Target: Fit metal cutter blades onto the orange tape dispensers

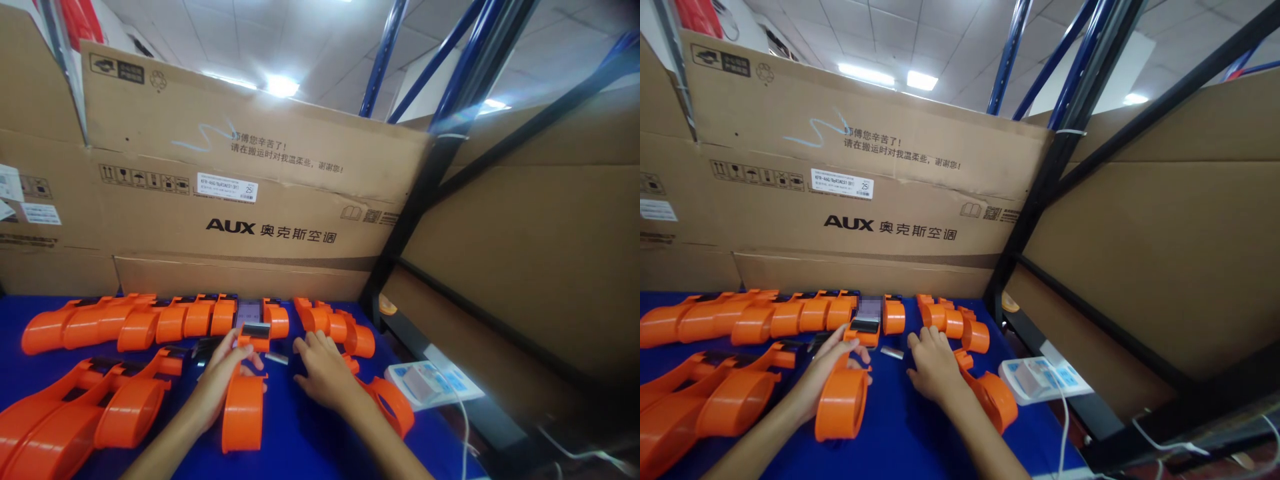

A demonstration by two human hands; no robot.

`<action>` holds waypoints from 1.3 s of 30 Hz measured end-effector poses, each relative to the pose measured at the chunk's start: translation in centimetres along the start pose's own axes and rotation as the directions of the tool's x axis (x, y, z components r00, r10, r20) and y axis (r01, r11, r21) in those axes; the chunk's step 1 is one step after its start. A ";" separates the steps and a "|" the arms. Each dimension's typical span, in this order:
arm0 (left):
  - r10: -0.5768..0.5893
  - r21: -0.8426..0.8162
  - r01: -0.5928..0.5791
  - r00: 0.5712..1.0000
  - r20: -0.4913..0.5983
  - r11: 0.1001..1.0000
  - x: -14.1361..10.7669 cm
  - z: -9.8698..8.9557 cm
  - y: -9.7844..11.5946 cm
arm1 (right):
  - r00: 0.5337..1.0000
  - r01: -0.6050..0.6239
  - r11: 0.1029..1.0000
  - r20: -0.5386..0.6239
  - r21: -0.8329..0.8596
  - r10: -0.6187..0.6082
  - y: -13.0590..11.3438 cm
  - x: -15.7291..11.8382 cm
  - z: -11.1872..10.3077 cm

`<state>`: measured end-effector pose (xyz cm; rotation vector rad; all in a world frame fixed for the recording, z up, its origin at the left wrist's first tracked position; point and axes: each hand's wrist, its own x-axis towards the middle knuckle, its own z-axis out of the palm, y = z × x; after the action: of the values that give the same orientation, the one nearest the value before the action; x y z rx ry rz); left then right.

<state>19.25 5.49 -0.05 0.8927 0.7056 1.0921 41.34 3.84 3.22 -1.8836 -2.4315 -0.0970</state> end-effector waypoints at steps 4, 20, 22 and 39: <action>0.016 0.021 -0.016 1.000 -0.016 1.000 0.2 -0.1 -0.1 | 0.998 0.042 0.984 -0.050 0.174 -0.034 -0.2 -0.8 -0.2; 0.088 0.223 -0.081 0.996 -0.021 0.971 1.0 -1.2 -1.5 | 0.883 0.191 0.368 -0.323 0.910 0.340 -4.3 -0.4 1.8; 0.082 0.207 -0.072 0.996 -0.037 0.976 1.0 -1.3 -1.7 | 0.865 0.212 0.322 -0.331 0.923 0.378 -4.7 -0.3 2.2; 0.110 0.054 -0.107 0.992 -0.064 0.993 0.5 -0.4 -0.9 | 0.828 0.312 0.279 -0.404 0.908 0.388 -7.3 0.3 4.5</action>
<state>19.47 5.88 -1.10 0.9502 0.7500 1.2096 34.19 2.73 -1.33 -1.0270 -1.3367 0.6258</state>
